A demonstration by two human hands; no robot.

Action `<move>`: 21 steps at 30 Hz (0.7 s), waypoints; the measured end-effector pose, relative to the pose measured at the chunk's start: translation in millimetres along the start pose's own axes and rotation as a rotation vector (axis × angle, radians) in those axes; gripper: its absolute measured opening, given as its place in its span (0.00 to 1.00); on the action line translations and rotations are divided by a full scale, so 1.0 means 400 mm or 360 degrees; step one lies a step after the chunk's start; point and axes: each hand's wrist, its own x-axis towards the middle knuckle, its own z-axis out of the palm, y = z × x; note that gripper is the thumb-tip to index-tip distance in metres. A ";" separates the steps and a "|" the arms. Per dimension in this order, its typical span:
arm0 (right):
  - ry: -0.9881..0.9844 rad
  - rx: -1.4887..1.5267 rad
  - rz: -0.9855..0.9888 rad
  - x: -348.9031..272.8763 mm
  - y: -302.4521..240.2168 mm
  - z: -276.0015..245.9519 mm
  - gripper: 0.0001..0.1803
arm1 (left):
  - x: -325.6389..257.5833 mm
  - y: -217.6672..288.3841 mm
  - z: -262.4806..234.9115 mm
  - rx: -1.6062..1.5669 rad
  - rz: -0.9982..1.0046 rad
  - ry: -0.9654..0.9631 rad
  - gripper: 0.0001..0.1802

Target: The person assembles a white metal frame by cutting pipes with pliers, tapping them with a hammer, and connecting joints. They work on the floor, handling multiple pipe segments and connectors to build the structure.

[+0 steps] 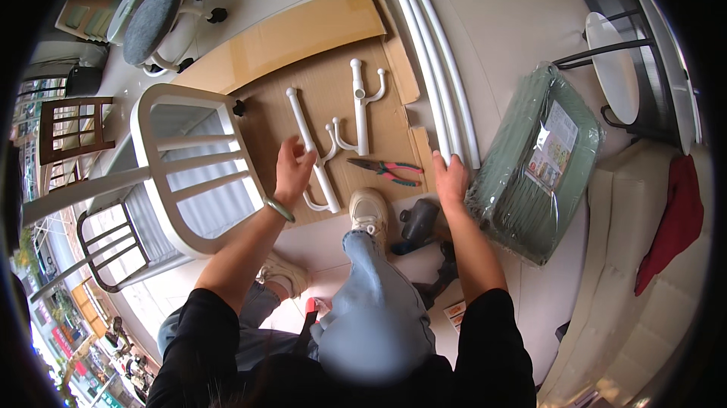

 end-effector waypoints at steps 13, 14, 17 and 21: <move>-0.0590 0.1253 -0.0586 -0.278 -0.301 0.039 0.18 | 0.096 0.603 -0.353 -0.0685 0.0841 0.0377 0.33; -0.0521 0.1184 -0.0618 -0.276 -0.302 0.044 0.22 | 0.074 0.575 -0.336 -0.0623 0.0734 0.0325 0.31; -0.0097 0.0739 -0.0411 -0.219 -0.265 0.052 0.26 | -0.023 0.433 -0.276 -0.0913 0.0506 -0.0058 0.27; 0.0043 0.0136 0.0081 -0.052 -0.110 0.028 0.30 | -0.182 0.197 -0.184 -0.0883 0.0000 -0.0180 0.18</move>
